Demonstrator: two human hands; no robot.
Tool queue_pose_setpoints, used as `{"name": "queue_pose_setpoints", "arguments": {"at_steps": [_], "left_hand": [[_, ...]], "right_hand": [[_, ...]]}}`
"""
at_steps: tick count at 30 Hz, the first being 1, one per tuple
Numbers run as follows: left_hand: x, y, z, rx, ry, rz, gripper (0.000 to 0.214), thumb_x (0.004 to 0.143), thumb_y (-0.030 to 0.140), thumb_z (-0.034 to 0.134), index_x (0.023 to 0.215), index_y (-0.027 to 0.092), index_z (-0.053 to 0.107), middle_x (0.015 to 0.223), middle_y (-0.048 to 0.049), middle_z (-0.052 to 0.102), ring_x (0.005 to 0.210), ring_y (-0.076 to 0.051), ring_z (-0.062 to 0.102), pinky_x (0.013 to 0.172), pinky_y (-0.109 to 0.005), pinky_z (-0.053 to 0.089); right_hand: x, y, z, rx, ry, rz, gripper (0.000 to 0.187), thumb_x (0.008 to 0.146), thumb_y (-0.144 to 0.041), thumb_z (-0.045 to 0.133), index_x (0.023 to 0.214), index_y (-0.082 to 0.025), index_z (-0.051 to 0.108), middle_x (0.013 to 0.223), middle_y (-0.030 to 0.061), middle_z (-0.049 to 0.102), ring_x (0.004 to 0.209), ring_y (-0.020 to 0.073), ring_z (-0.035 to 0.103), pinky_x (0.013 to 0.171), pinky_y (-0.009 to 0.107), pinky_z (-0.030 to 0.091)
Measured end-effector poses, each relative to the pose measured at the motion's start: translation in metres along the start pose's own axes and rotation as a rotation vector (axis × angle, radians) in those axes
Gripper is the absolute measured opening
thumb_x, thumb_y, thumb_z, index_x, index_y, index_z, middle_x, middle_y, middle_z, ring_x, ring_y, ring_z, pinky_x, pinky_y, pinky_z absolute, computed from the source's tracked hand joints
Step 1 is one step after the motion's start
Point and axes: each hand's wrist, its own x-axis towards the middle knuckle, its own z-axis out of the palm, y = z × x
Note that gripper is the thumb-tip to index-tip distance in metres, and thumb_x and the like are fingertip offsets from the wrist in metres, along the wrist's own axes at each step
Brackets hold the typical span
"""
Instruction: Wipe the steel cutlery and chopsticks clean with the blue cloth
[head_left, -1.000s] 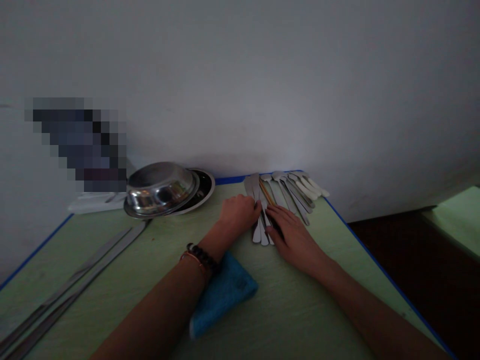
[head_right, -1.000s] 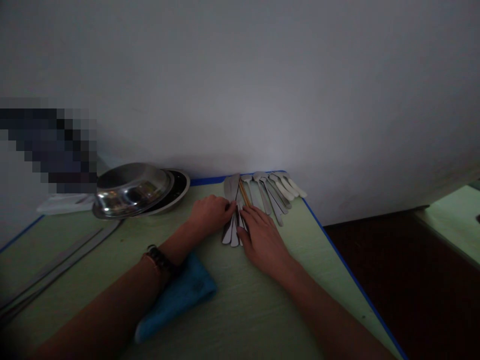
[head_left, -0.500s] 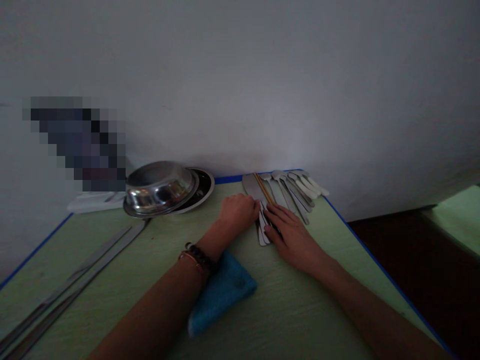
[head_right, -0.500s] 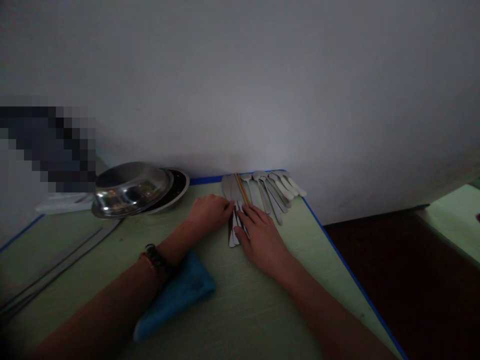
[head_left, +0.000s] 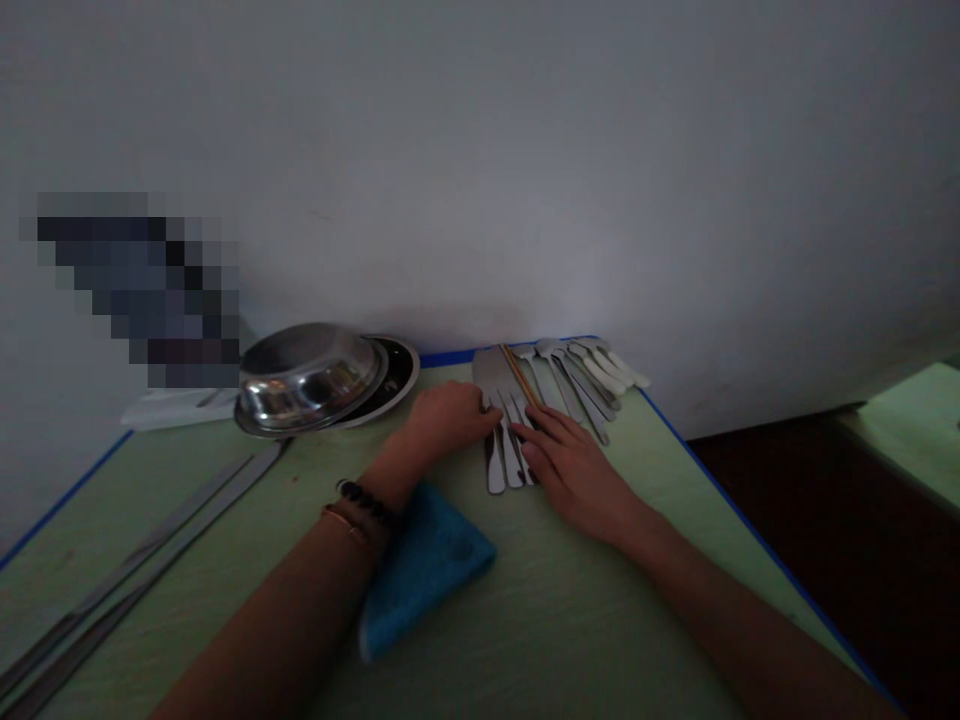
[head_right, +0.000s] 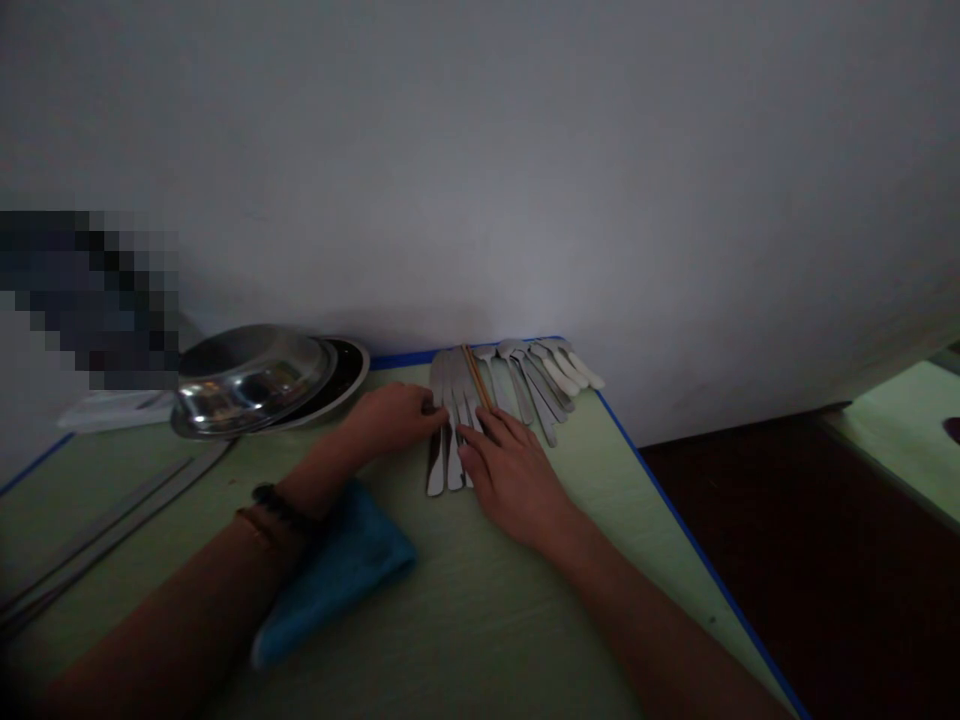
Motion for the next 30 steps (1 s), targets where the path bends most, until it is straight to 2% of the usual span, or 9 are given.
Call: {"name": "queue_pose_setpoints", "arguments": {"at_steps": [4, 9, 14, 16, 19, 21, 23, 25, 30], "left_hand": [[0.002, -0.008, -0.005, -0.071, -0.048, 0.082, 0.043, 0.083, 0.045, 0.039, 0.082, 0.015, 0.069, 0.084, -0.0117, 0.07, 0.08, -0.024, 0.064, 0.069, -0.029, 0.046], [0.003, -0.021, -0.014, -0.222, -0.183, 0.212, 0.04, 0.082, 0.047, 0.045, 0.069, 0.017, 0.069, 0.065, -0.002, 0.069, 0.061, -0.014, 0.06, 0.059, -0.021, 0.04], [0.008, -0.017, -0.008, -0.334, -0.232, 0.212, 0.042, 0.079, 0.048, 0.049, 0.057, 0.017, 0.066, 0.056, -0.0017, 0.066, 0.056, -0.014, 0.059, 0.057, -0.023, 0.038], [0.008, -0.015, -0.006, -0.371, -0.246, 0.198, 0.041, 0.077, 0.051, 0.05, 0.063, 0.016, 0.066, 0.057, -0.0027, 0.066, 0.058, -0.016, 0.06, 0.058, -0.024, 0.039], [0.006, -0.017, -0.006, -0.43, -0.244, 0.171, 0.049, 0.073, 0.057, 0.054, 0.093, 0.013, 0.061, 0.068, -0.0039, 0.068, 0.063, -0.018, 0.061, 0.057, -0.024, 0.04], [0.004, -0.021, -0.008, -0.473, -0.239, 0.17, 0.068, 0.068, 0.058, 0.059, 0.116, 0.012, 0.047, 0.079, -0.0042, 0.068, 0.068, -0.018, 0.062, 0.057, -0.024, 0.041], [0.002, -0.025, -0.009, -0.489, -0.234, 0.19, 0.088, 0.062, 0.056, 0.066, 0.13, 0.013, 0.031, 0.09, -0.0047, 0.066, 0.074, -0.018, 0.062, 0.06, -0.023, 0.043], [0.002, -0.027, -0.009, -0.444, -0.226, 0.228, 0.096, 0.058, 0.055, 0.069, 0.134, 0.014, 0.026, 0.098, -0.0057, 0.063, 0.078, -0.018, 0.061, 0.065, -0.024, 0.044], [0.004, -0.024, -0.003, -0.301, -0.182, 0.283, 0.085, 0.057, 0.063, 0.066, 0.122, 0.012, 0.047, 0.101, -0.0106, 0.062, 0.085, -0.025, 0.06, 0.07, -0.028, 0.043]], "right_hand": [[-0.001, 0.001, 0.002, -0.03, 0.007, -0.01, 0.047, 0.089, -0.037, 0.037, 0.131, -0.015, 0.044, 0.139, 0.0111, 0.041, 0.132, 0.024, 0.029, 0.107, 0.045, 0.029], [0.0, 0.003, 0.006, -0.044, 0.012, -0.001, 0.048, 0.091, -0.034, 0.035, 0.131, -0.009, 0.043, 0.139, 0.0111, 0.042, 0.13, 0.0236, 0.031, 0.108, 0.043, 0.028], [0.001, 0.002, 0.006, -0.057, 0.01, 0.001, 0.048, 0.091, -0.035, 0.035, 0.131, -0.011, 0.044, 0.139, 0.0102, 0.042, 0.13, 0.0244, 0.032, 0.107, 0.045, 0.03], [0.001, 0.002, 0.006, -0.059, 0.014, -0.001, 0.047, 0.09, -0.034, 0.035, 0.131, -0.011, 0.044, 0.138, 0.0106, 0.043, 0.13, 0.0244, 0.032, 0.107, 0.045, 0.03], [0.0, 0.002, 0.007, -0.059, 0.024, -0.006, 0.047, 0.091, -0.033, 0.035, 0.131, -0.011, 0.044, 0.138, 0.0114, 0.043, 0.13, 0.0243, 0.033, 0.106, 0.045, 0.031], [0.0, 0.003, 0.007, -0.062, 0.029, -0.013, 0.047, 0.091, -0.034, 0.035, 0.131, -0.011, 0.044, 0.138, 0.0115, 0.043, 0.13, 0.0245, 0.032, 0.106, 0.045, 0.031], [0.0, 0.003, 0.008, -0.067, 0.035, -0.02, 0.047, 0.091, -0.035, 0.035, 0.131, -0.011, 0.044, 0.138, 0.0112, 0.043, 0.13, 0.0248, 0.033, 0.106, 0.045, 0.031], [0.001, 0.003, 0.009, -0.071, 0.04, -0.019, 0.048, 0.09, -0.035, 0.036, 0.131, -0.01, 0.044, 0.138, 0.0115, 0.043, 0.129, 0.0249, 0.034, 0.107, 0.045, 0.031], [0.0, 0.003, 0.011, -0.067, 0.048, -0.014, 0.049, 0.091, -0.033, 0.034, 0.131, -0.008, 0.043, 0.137, 0.0119, 0.044, 0.128, 0.0251, 0.035, 0.107, 0.045, 0.032]]}}
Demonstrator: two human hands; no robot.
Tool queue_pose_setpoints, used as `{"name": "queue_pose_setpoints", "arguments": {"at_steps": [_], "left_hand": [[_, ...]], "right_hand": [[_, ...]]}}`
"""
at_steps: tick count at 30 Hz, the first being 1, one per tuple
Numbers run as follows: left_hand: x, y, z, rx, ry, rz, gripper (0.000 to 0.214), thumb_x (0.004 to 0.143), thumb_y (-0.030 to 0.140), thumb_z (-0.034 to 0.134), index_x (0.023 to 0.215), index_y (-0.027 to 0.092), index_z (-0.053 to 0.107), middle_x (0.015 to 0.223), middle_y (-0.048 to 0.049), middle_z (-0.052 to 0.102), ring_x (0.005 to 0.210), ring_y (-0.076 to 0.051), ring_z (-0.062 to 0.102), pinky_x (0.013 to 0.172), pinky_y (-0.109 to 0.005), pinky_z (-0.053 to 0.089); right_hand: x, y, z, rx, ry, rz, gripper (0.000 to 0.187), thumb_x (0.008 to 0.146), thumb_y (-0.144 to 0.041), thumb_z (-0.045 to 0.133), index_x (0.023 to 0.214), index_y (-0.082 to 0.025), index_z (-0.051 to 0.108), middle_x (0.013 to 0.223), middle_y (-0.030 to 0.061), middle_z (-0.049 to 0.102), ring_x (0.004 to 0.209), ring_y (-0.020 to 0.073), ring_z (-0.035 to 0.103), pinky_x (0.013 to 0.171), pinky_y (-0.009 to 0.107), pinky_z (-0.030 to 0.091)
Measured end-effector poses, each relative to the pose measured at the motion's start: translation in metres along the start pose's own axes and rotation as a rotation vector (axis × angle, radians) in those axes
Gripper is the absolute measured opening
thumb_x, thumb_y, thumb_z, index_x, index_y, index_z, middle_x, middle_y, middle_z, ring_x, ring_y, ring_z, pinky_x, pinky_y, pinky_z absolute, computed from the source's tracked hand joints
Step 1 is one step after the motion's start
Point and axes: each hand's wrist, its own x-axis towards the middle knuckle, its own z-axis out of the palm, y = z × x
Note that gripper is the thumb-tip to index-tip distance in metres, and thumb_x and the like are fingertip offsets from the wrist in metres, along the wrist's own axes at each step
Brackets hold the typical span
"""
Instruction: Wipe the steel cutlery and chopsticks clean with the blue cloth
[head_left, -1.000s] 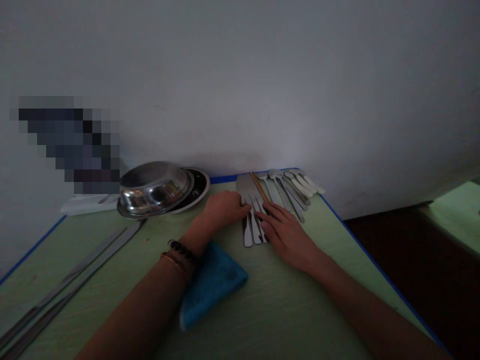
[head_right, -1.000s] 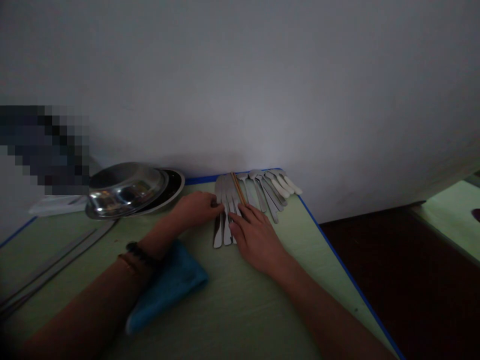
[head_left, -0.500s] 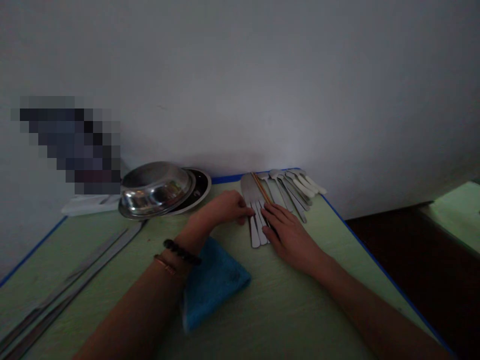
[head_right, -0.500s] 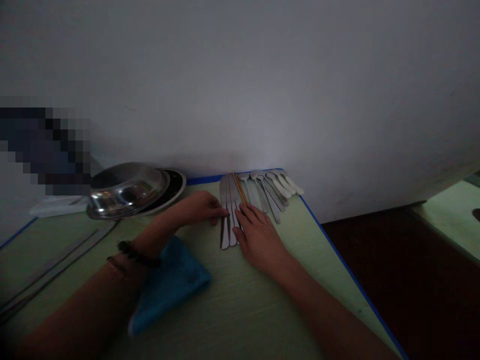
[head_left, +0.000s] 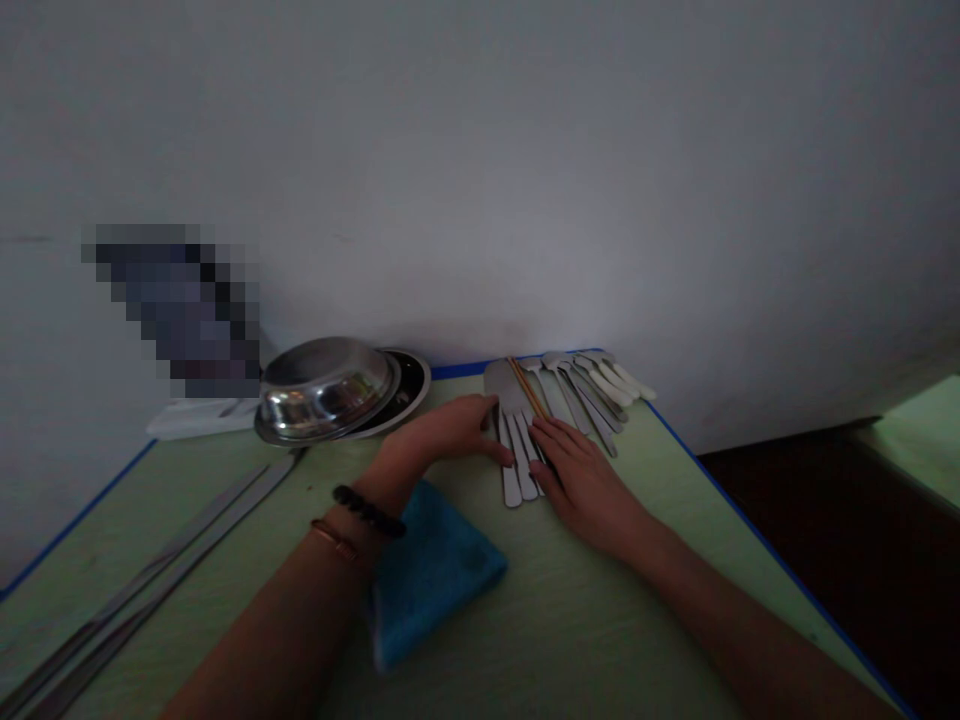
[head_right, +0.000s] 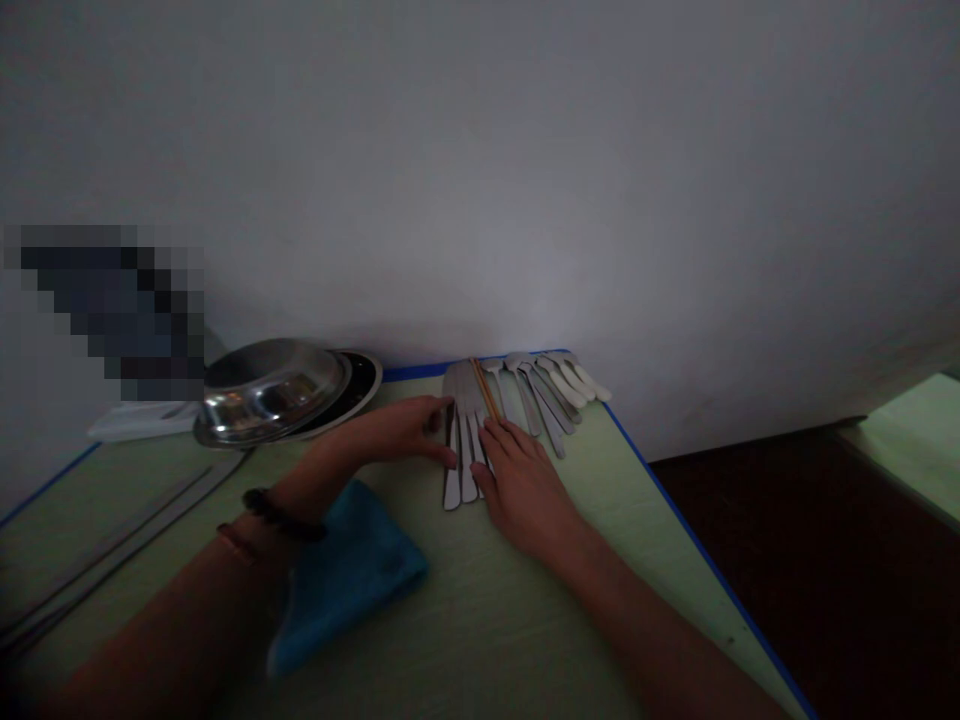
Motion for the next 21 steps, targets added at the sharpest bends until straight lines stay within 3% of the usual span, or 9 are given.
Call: {"name": "queue_pose_setpoints", "arguments": {"at_steps": [4, 8, 13, 16, 21], "left_hand": [[0.0, 0.001, 0.006, 0.072, 0.069, 0.031, 0.085, 0.062, 0.07, 0.058, 0.124, 0.013, 0.047, 0.107, -0.0134, 0.06, 0.092, -0.028, 0.058, 0.075, -0.03, 0.043], [-0.003, 0.001, 0.012, 0.114, 0.152, 0.059, 0.089, 0.065, 0.074, 0.05, 0.129, 0.014, 0.042, 0.115, -0.0149, 0.054, 0.1, -0.029, 0.055, 0.083, -0.033, 0.042], [-0.007, -0.006, 0.022, 0.147, 0.265, 0.062, 0.095, 0.065, 0.076, 0.048, 0.136, 0.014, 0.034, 0.135, -0.0184, 0.037, 0.123, -0.034, 0.037, 0.101, -0.044, 0.029], [-0.008, -0.011, 0.026, 0.168, 0.268, 0.084, 0.087, 0.071, 0.074, 0.043, 0.139, 0.022, 0.029, 0.146, -0.0133, 0.025, 0.133, -0.034, 0.021, 0.105, -0.051, 0.019], [-0.009, -0.017, 0.027, 0.198, 0.212, 0.136, 0.083, 0.076, 0.073, 0.035, 0.141, 0.022, 0.024, 0.149, -0.009, 0.023, 0.137, -0.027, 0.015, 0.11, -0.046, 0.009]], "right_hand": [[0.0, 0.001, 0.001, 0.021, 0.003, 0.006, 0.048, 0.091, -0.032, 0.033, 0.132, -0.007, 0.042, 0.137, 0.0114, 0.044, 0.129, 0.0248, 0.033, 0.107, 0.044, 0.031], [0.002, 0.001, 0.002, 0.055, 0.033, 0.034, 0.053, 0.09, -0.03, 0.034, 0.137, -0.005, 0.031, 0.136, 0.0133, 0.044, 0.126, 0.0241, 0.037, 0.106, 0.042, 0.033], [0.002, 0.001, 0.001, 0.029, 0.028, 0.0, 0.047, 0.09, -0.031, 0.036, 0.129, -0.008, 0.045, 0.134, 0.0113, 0.047, 0.127, 0.024, 0.036, 0.107, 0.043, 0.03], [0.002, 0.001, 0.0, 0.018, 0.024, -0.003, 0.045, 0.091, -0.031, 0.034, 0.128, -0.009, 0.047, 0.136, 0.0095, 0.046, 0.128, 0.0235, 0.035, 0.107, 0.043, 0.03], [0.002, 0.0, -0.001, 0.011, -0.007, -0.039, 0.044, 0.091, -0.029, 0.032, 0.129, -0.011, 0.046, 0.136, 0.0065, 0.046, 0.128, 0.024, 0.034, 0.107, 0.045, 0.031]]}}
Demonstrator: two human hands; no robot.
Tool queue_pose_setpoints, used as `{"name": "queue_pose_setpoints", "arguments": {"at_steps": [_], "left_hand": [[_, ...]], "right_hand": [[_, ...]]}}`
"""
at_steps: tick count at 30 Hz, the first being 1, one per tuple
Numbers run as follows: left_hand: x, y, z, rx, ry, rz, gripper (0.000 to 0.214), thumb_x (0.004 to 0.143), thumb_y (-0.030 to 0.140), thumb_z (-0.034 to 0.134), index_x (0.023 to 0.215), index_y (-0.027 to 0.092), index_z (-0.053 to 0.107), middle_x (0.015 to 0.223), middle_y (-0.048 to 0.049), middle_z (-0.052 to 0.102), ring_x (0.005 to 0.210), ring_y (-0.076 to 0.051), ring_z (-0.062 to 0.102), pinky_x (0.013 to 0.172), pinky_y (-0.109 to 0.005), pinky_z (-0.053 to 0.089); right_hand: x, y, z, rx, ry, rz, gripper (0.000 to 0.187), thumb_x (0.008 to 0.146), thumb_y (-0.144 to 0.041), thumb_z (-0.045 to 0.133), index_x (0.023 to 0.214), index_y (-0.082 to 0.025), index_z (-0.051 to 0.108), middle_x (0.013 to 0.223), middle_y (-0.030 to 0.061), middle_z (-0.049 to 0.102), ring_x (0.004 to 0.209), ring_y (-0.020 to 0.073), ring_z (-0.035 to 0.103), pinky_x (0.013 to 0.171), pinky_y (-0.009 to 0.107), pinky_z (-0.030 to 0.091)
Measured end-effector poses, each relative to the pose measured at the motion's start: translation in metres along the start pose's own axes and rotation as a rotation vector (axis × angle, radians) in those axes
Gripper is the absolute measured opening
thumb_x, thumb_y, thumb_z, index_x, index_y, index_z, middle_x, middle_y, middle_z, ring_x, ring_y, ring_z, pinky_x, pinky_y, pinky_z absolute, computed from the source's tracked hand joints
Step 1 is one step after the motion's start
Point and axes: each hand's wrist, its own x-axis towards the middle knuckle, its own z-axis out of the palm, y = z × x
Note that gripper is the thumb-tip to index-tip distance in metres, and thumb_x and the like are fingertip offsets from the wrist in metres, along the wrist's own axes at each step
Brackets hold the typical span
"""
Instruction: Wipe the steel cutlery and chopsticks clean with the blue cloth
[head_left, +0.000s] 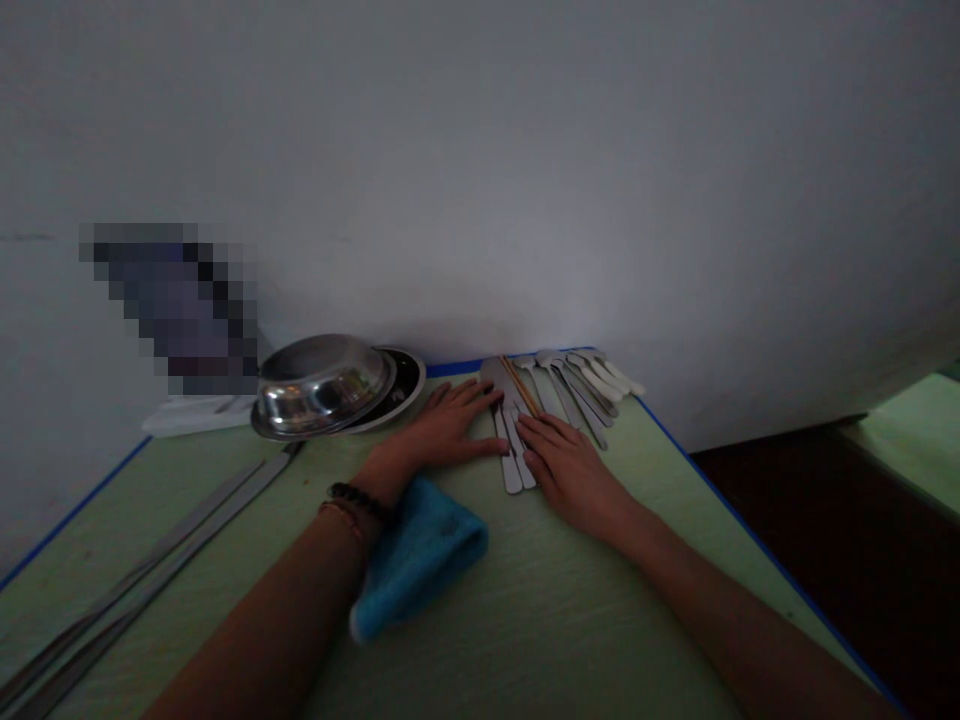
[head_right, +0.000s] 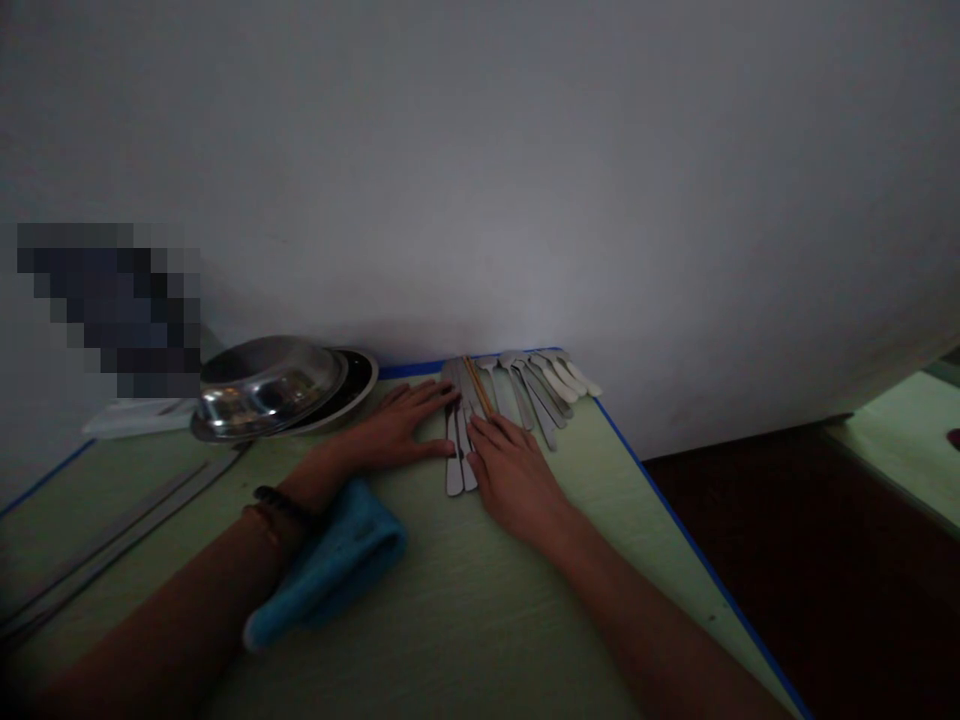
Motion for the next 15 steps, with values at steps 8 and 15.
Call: {"name": "queue_pose_setpoints", "arguments": {"at_steps": [8, 15], "left_hand": [[-0.001, 0.003, -0.003, -0.043, -0.006, -0.029, 0.086, 0.076, 0.072, 0.036, 0.142, 0.018, 0.024, 0.151, -0.0115, 0.015, 0.137, -0.027, 0.012, 0.111, -0.043, 0.009], [-0.001, 0.005, -0.013, -0.089, -0.04, -0.058, 0.081, 0.083, 0.065, 0.032, 0.142, 0.011, 0.02, 0.15, -0.0159, 0.014, 0.137, -0.027, 0.015, 0.109, -0.042, 0.017]], "right_hand": [[0.003, -0.001, -0.002, 0.11, 0.162, 0.038, 0.041, 0.09, -0.026, 0.034, 0.125, -0.011, 0.048, 0.13, 0.0137, 0.05, 0.123, 0.022, 0.04, 0.105, 0.044, 0.033], [0.003, -0.007, -0.006, 0.111, 0.201, 0.028, 0.04, 0.089, -0.029, 0.038, 0.123, -0.012, 0.05, 0.128, 0.0155, 0.051, 0.121, 0.0245, 0.042, 0.102, 0.047, 0.035]]}}
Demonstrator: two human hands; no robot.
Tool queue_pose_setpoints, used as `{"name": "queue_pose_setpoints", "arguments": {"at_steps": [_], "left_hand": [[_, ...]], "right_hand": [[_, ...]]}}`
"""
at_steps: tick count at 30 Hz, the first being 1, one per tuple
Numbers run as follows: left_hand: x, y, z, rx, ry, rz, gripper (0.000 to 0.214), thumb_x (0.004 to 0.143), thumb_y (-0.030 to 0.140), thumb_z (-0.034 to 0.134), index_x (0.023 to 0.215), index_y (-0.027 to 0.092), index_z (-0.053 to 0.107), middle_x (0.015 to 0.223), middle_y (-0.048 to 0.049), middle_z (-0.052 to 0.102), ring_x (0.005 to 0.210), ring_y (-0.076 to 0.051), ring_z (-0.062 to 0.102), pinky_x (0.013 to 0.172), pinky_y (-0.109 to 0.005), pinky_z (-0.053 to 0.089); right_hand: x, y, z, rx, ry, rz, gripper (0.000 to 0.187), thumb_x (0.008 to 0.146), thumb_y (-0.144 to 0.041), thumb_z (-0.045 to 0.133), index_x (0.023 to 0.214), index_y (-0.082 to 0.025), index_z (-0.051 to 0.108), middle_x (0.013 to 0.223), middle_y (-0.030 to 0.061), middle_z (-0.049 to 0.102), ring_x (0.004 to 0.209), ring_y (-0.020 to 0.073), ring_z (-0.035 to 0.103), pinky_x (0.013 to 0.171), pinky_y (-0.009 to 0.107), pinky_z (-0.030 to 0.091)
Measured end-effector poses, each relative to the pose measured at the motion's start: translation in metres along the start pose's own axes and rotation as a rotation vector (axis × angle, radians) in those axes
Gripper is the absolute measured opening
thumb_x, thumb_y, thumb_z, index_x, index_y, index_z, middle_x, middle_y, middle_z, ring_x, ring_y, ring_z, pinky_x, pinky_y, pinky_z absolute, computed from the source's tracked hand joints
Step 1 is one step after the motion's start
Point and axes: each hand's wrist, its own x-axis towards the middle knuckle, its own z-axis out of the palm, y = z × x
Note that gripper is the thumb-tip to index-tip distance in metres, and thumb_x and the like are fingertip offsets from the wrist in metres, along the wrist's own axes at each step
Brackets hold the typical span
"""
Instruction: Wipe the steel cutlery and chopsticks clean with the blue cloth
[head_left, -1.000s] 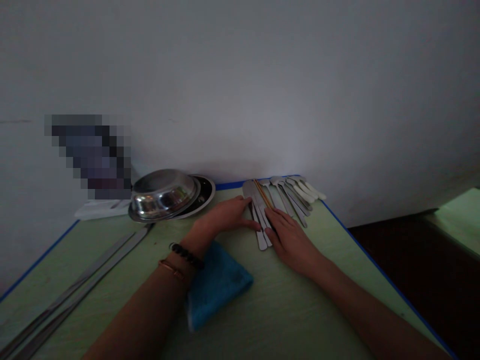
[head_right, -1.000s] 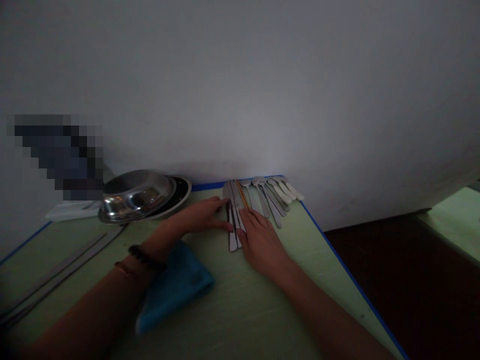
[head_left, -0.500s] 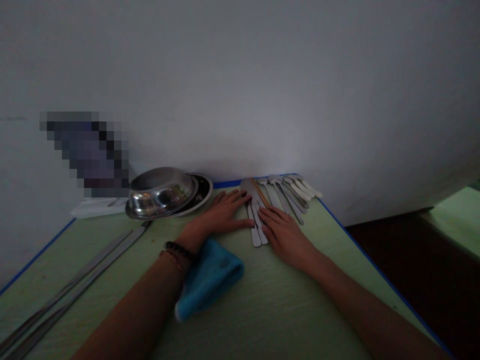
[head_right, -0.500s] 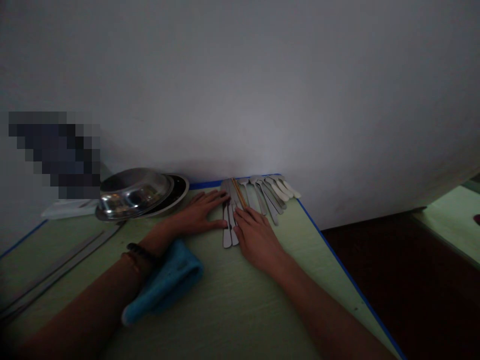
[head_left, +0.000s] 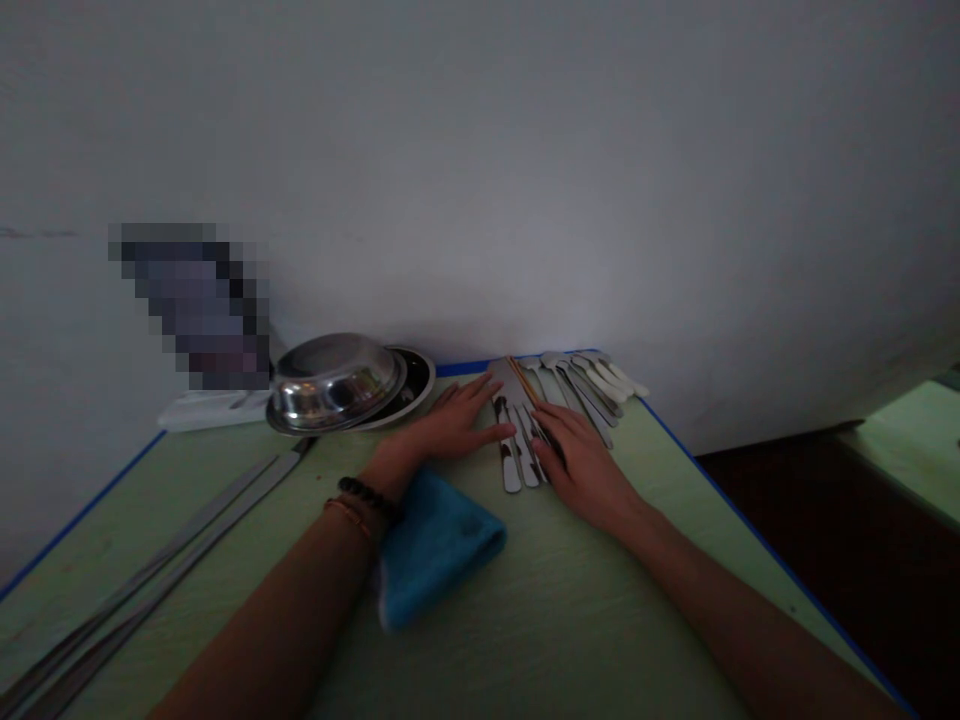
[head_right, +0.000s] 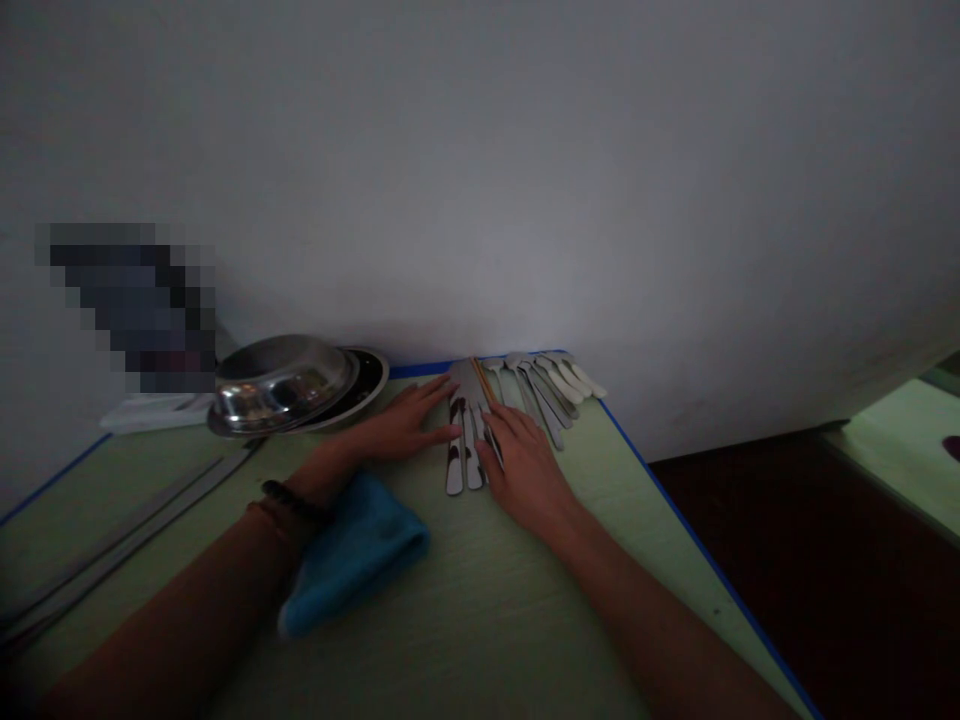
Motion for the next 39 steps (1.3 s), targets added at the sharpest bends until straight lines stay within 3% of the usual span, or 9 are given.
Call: {"name": "queue_pose_setpoints", "arguments": {"at_steps": [7, 10, 14, 17, 19, 22, 24, 32, 39], "left_hand": [[-0.01, 0.022, -0.029, -0.005, 0.011, 0.036, 0.048, 0.093, 0.037, 0.026, 0.128, 0.009, 0.043, 0.134, -0.014, 0.047, 0.124, -0.022, 0.043, 0.102, -0.032, 0.031], [-0.033, 0.036, -0.046, 0.03, 0.004, 0.059, 0.037, 0.092, 0.03, 0.031, 0.115, 0.014, 0.054, 0.118, -0.0103, 0.061, 0.108, -0.022, 0.055, 0.092, -0.031, 0.039], [-0.082, 0.041, -0.07, 0.222, 0.038, 0.028, 0.035, 0.091, 0.037, 0.033, 0.089, 0.016, 0.061, 0.083, -0.008, 0.066, 0.077, -0.022, 0.061, 0.069, -0.032, 0.044], [-0.122, 0.024, -0.085, 0.328, 0.04, -0.122, 0.037, 0.09, 0.043, 0.033, 0.085, 0.018, 0.06, 0.074, -0.0066, 0.064, 0.069, -0.021, 0.059, 0.063, -0.031, 0.042], [-0.147, 0.003, -0.094, 0.348, 0.009, -0.305, 0.039, 0.089, 0.045, 0.032, 0.084, 0.018, 0.06, 0.074, -0.0073, 0.064, 0.067, -0.02, 0.058, 0.061, -0.03, 0.042], [-0.179, -0.034, -0.104, 0.293, -0.203, -0.606, 0.037, 0.083, 0.047, 0.042, 0.085, 0.016, 0.062, 0.084, -0.0105, 0.066, 0.073, -0.022, 0.06, 0.063, -0.031, 0.043], [-0.193, -0.055, -0.108, 0.278, -0.275, -0.705, 0.035, 0.074, 0.048, 0.053, 0.078, 0.015, 0.064, 0.083, -0.0125, 0.068, 0.072, -0.024, 0.06, 0.061, -0.033, 0.044], [-0.198, -0.098, -0.098, 0.007, -0.482, -0.933, 0.018, 0.056, 0.032, 0.064, 0.049, 0.016, 0.063, 0.069, -0.0145, 0.07, 0.058, -0.023, 0.063, 0.052, -0.032, 0.05], [-0.199, -0.114, -0.089, -0.115, -0.454, -0.934, 0.018, 0.054, 0.028, 0.061, 0.04, 0.017, 0.057, 0.061, -0.0137, 0.067, 0.06, -0.026, 0.063, 0.055, -0.037, 0.052]], "right_hand": [[-0.002, -0.017, -0.007, 0.091, 0.113, -0.12, 0.027, 0.089, -0.027, 0.04, 0.108, -0.016, 0.057, 0.109, 0.0109, 0.058, 0.108, 0.0207, 0.05, 0.095, 0.041, 0.04], [-0.008, -0.028, -0.009, 0.137, 0.096, -0.204, 0.023, 0.088, -0.027, 0.042, 0.101, -0.017, 0.058, 0.103, 0.0098, 0.058, 0.102, 0.02, 0.052, 0.091, 0.039, 0.043], [-0.016, -0.05, -0.006, 0.152, -0.077, -0.387, 0.042, 0.084, -0.035, 0.049, 0.123, -0.019, 0.047, 0.116, 0.012, 0.053, 0.11, 0.0236, 0.048, 0.092, 0.042, 0.041], [-0.018, -0.066, 0.005, 0.11, -0.192, -0.551, 0.055, 0.08, -0.043, 0.052, 0.13, -0.02, 0.041, 0.122, 0.0127, 0.051, 0.112, 0.0259, 0.047, 0.092, 0.045, 0.041], [-0.016, -0.074, 0.015, 0.08, -0.21, -0.632, 0.048, 0.082, -0.04, 0.051, 0.125, -0.02, 0.046, 0.119, 0.0119, 0.055, 0.109, 0.0248, 0.049, 0.091, 0.045, 0.041], [-0.007, -0.08, 0.031, 0.048, -0.182, -0.678, 0.03, 0.085, -0.03, 0.048, 0.111, -0.018, 0.055, 0.108, 0.0096, 0.061, 0.103, 0.0216, 0.053, 0.09, 0.042, 0.042], [-0.001, -0.081, 0.038, 0.051, -0.149, -0.682, 0.024, 0.084, -0.025, 0.048, 0.104, -0.017, 0.057, 0.103, 0.0089, 0.062, 0.099, 0.0204, 0.055, 0.088, 0.041, 0.044], [0.005, -0.083, 0.042, 0.092, -0.146, -0.647, 0.025, 0.083, -0.018, 0.046, 0.107, -0.015, 0.054, 0.102, 0.0104, 0.064, 0.1, 0.0196, 0.057, 0.086, 0.039, 0.048], [0.005, -0.082, 0.045, 0.081, -0.165, -0.567, 0.026, 0.083, -0.02, 0.048, 0.107, -0.016, 0.053, 0.104, 0.0106, 0.063, 0.1, 0.0197, 0.057, 0.088, 0.04, 0.047]]}}
